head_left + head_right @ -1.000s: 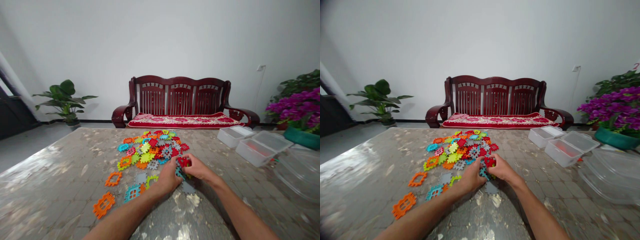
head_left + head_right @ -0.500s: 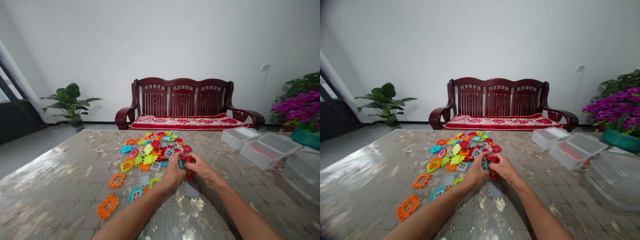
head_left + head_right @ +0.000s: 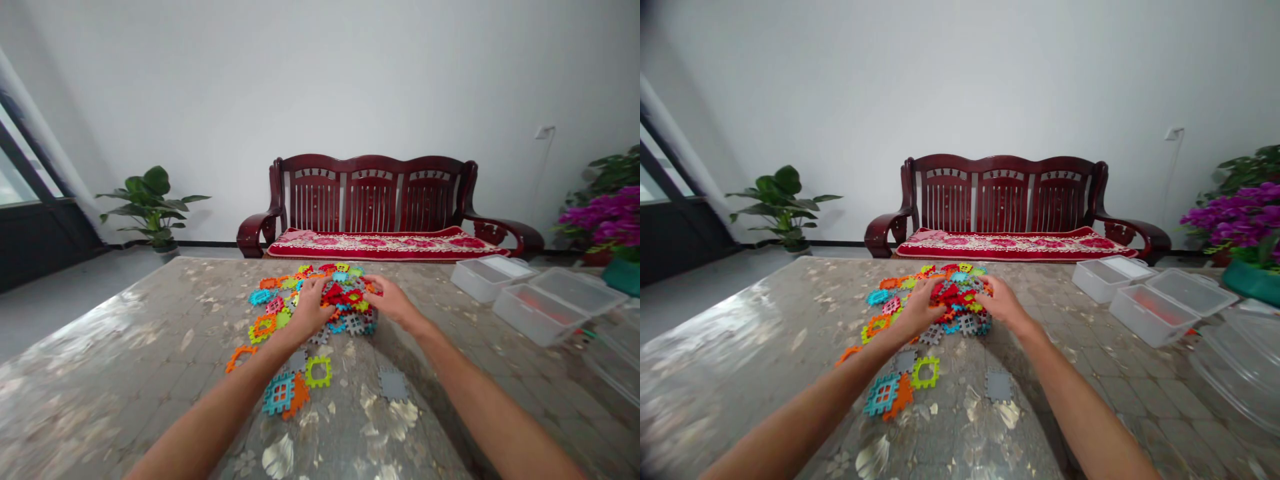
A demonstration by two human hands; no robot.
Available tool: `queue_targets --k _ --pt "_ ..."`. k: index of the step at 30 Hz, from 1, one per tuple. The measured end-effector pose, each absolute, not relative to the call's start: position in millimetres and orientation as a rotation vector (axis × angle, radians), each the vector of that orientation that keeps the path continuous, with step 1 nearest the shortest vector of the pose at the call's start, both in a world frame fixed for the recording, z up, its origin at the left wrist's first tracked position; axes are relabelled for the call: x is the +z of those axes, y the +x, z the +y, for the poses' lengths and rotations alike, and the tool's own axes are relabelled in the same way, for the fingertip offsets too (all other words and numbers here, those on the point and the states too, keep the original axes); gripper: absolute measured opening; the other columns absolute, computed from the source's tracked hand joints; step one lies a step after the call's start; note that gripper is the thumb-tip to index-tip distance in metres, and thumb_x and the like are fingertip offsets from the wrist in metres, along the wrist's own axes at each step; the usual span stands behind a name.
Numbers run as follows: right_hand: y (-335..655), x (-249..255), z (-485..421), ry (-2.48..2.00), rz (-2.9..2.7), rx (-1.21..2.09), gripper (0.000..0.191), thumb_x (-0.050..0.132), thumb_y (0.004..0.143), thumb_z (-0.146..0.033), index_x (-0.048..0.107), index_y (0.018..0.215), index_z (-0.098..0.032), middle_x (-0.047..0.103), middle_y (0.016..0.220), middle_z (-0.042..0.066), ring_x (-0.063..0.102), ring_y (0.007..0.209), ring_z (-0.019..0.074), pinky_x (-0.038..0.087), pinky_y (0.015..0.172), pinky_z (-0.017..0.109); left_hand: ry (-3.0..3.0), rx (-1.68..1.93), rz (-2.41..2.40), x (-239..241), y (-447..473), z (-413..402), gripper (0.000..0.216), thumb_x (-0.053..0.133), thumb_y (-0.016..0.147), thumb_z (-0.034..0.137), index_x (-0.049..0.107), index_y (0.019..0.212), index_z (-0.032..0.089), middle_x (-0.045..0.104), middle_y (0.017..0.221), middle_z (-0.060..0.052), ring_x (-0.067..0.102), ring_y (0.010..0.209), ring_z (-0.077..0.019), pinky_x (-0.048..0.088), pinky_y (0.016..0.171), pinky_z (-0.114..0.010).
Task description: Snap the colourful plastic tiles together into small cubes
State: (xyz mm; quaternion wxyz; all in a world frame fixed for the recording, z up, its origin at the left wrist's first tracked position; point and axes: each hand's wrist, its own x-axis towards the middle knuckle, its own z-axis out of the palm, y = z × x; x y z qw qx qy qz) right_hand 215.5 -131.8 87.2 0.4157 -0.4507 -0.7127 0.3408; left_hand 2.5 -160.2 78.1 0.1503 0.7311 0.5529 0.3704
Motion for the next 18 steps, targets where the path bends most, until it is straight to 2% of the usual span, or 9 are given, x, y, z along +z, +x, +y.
queue_targets --k 4,6,8,10,14,18 --pt "249 58 -159 -1.355 -1.919 0.667 0.05 0.064 0.071 -0.022 0.067 0.121 -0.022 0.072 0.112 0.007 0.065 0.106 0.0241 0.049 0.098 0.04 2.19 0.662 1.521 67 -46 -202 0.048 0.071 0.073 0.022 0.063 0.121 0.023 0.064 0.122 -0.008 0.056 0.119 -0.0271 0.042 0.109 -0.045" --pt "264 48 -181 -1.429 -2.06 0.702 0.047 0.067 0.07 -0.025 0.068 0.117 -0.021 0.07 0.115 0.007 0.064 0.104 0.0246 0.049 0.096 0.039 2.195 0.462 1.5 63 -65 -225 0.057 0.078 0.069 0.033 0.062 0.123 0.024 0.062 0.125 -0.008 0.054 0.121 -0.0291 0.043 0.107 -0.046" --pt "274 42 -202 -1.469 -2.248 0.796 0.058 0.074 0.063 -0.027 0.067 0.121 -0.022 0.067 0.119 0.007 0.062 0.104 0.0254 0.049 0.094 0.037 2.217 0.316 1.48 61 -78 -245 0.075 0.085 0.058 0.04 0.059 0.127 0.026 0.06 0.13 -0.007 0.052 0.123 -0.0309 0.043 0.107 -0.046" --pt "277 42 -220 -1.45 -2.425 0.761 0.063 0.077 0.057 -0.027 0.066 0.119 -0.023 0.064 0.118 0.007 0.058 0.109 0.0272 0.047 0.094 0.037 2.27 0.224 1.48 59 -84 -261 0.082 0.087 0.051 0.039 0.057 0.127 0.027 0.058 0.13 -0.007 0.051 0.122 -0.0316 0.043 0.106 -0.046" --pt "267 45 -234 -1.468 -2.531 0.607 0.04 0.067 0.062 -0.019 0.066 0.101 -0.022 0.062 0.109 0.007 0.056 0.105 0.0252 0.044 0.089 0.033 2.345 0.181 1.519 55 -79 -276 0.052 0.073 0.065 0.028 0.06 0.116 0.026 0.061 0.119 -0.006 0.055 0.113 -0.0275 0.046 0.099 -0.042" --pt "244 46 -229 -1.466 -2.492 0.603 0.038 0.063 0.065 -0.018 0.062 0.102 -0.022 0.065 0.106 0.006 0.059 0.1 0.0236 0.043 0.088 0.032 2.344 0.268 1.531 49 -76 -277 0.035 0.063 0.07 0.022 0.061 0.105 0.025 0.064 0.109 -0.005 0.059 0.105 -0.0246 0.047 0.093 -0.037"
